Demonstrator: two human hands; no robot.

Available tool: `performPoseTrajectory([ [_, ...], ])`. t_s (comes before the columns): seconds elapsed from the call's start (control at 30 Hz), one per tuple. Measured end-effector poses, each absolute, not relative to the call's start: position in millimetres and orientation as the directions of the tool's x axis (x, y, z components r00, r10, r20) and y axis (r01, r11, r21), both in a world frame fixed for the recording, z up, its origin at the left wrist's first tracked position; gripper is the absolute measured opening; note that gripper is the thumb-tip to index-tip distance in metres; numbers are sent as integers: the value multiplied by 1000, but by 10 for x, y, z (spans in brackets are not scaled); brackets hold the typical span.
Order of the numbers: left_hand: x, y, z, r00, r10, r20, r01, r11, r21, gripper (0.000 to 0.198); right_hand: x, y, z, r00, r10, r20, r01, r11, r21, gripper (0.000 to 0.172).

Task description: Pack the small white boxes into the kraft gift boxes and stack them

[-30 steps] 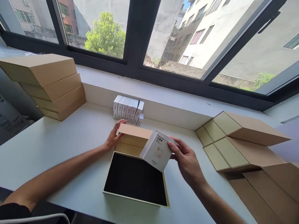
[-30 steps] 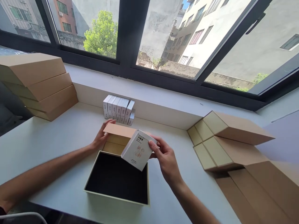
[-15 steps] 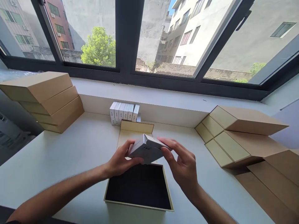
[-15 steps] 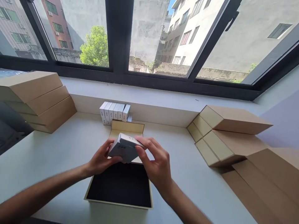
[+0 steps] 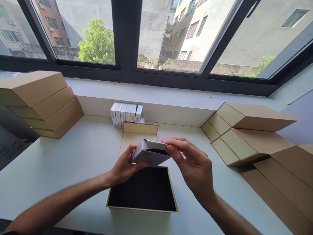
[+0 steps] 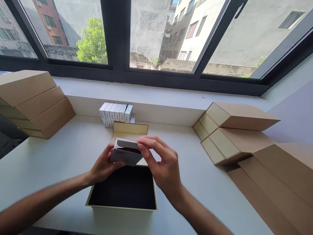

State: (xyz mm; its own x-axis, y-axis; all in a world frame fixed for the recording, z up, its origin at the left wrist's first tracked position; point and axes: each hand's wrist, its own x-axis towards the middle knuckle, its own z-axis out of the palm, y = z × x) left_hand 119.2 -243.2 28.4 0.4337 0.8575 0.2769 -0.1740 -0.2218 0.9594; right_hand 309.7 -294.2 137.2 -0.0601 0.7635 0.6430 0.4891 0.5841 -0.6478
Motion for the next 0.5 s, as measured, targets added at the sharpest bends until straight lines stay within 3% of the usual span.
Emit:
performPoseTrajectory([
  [0.17, 1194, -2454, 278, 420, 860, 288, -179, -233, 956, 48, 3093, -2949, 1313, -169, 661, 731, 541, 682, -491, 34],
  [0.37, 1204, -2499, 244, 398, 877, 267, -121, -239, 964, 52, 3086, -2940, 1229, -257, 555, 791, 640, 711, -291, 43],
  [0.5, 1211, -2533, 248, 390, 878, 279, -149, -239, 960, 51, 3068, -2950, 1150, -399, 487, 777, 594, 783, -186, 48],
])
